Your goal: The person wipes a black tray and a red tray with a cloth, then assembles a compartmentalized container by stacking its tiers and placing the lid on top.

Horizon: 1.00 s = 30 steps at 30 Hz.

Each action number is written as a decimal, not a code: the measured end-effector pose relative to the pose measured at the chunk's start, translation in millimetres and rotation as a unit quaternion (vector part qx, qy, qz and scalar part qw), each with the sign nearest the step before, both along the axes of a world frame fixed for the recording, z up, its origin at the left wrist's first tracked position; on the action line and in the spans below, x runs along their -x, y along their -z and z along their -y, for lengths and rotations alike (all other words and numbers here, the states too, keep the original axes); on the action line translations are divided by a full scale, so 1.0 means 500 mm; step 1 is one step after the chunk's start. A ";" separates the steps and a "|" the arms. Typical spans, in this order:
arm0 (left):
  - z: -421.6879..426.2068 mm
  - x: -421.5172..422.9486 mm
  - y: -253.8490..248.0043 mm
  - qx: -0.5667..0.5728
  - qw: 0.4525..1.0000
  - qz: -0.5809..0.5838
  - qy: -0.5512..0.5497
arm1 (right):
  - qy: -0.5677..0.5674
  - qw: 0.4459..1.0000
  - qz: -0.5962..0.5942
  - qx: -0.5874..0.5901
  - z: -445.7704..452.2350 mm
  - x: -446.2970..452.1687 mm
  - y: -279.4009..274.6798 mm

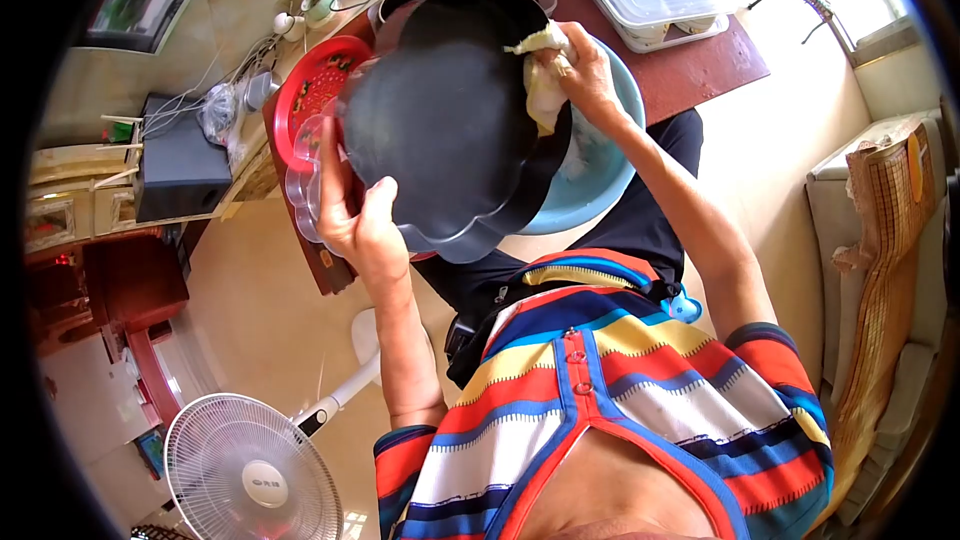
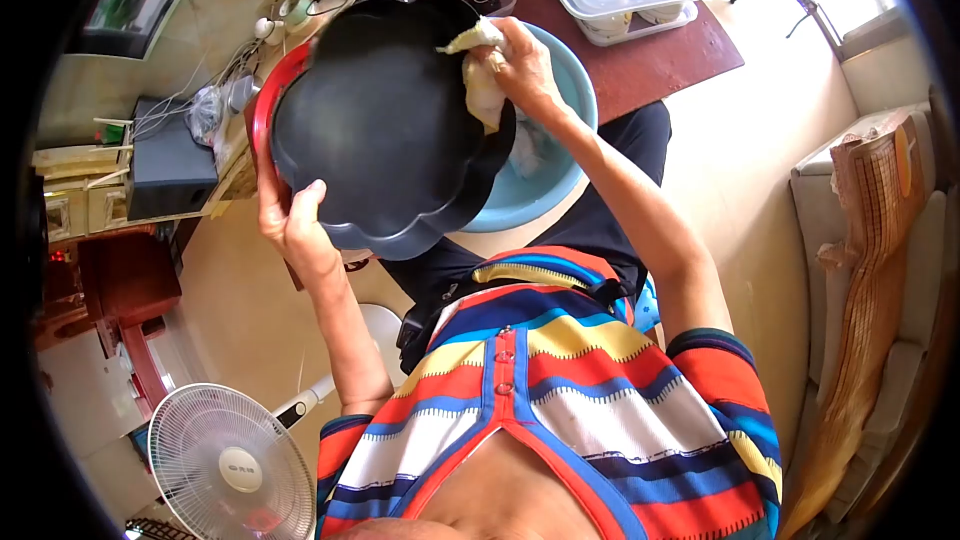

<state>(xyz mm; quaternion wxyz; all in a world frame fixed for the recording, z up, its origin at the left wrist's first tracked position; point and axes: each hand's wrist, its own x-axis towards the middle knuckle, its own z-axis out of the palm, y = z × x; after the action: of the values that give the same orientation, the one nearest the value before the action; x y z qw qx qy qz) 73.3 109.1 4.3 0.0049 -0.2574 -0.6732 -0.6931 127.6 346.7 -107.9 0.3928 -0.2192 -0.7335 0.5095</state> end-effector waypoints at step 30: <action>-0.081 0.067 -0.049 0.151 0.977 -0.011 0.150 | -0.136 0.860 -0.059 -0.488 -0.009 0.038 -0.226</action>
<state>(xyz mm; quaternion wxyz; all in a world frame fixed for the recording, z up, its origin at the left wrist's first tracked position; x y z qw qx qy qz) 39.8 149.7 28.6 -0.1307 -0.3612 -0.7236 -0.5735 108.9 351.0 5.2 0.4189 0.1325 -0.8863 0.1463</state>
